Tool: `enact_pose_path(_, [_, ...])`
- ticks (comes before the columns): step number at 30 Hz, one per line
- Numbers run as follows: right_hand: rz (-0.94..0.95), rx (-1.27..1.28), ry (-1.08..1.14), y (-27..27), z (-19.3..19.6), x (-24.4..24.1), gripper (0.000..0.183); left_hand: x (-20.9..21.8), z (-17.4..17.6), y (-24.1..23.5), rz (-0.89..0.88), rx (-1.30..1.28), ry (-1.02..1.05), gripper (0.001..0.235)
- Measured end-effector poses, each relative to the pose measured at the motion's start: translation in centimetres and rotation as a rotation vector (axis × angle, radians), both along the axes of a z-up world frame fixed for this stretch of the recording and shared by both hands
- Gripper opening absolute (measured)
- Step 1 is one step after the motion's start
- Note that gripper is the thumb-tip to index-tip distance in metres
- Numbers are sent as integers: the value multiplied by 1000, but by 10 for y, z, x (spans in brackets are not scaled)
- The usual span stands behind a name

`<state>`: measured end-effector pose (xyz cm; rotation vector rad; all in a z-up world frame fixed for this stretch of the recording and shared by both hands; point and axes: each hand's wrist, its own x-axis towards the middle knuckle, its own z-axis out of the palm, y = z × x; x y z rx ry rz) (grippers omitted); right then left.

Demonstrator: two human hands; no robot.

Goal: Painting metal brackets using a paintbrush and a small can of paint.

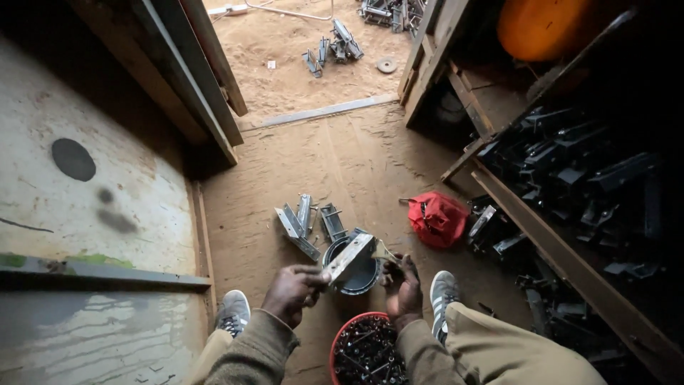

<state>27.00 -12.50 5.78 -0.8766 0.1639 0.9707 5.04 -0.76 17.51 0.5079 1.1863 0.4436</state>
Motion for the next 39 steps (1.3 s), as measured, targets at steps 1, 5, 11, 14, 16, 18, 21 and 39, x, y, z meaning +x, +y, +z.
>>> enact_pose_path(1, [0,2,-3,4,7,0,30,1,10,2,0,2,-3,33])
enact_pose_path(5, [4,-136,-71,8,6,3,25,1,0,-3,-177,-79,63,9])
enact_pose_path(11, [44,-376,-315,4,15,8,24,17,-22,-16,-380,231,275,12])
enact_pose_path(14, [55,-512,-568,10,59,13,23,3,29,-19,-503,426,537,12])
enact_pose_path(16, [69,-543,-717,21,99,19,22,-5,74,-20,-587,456,676,13])
enact_pose_path(18, [168,-497,-725,37,130,26,19,-8,95,-21,-552,415,654,13])
enact_pose_path(21, [284,-486,-921,51,186,34,14,-16,75,-22,-457,382,583,14])
enact_pose_path(39, [467,-359,-890,46,239,1,22,-34,88,14,-405,570,516,23])
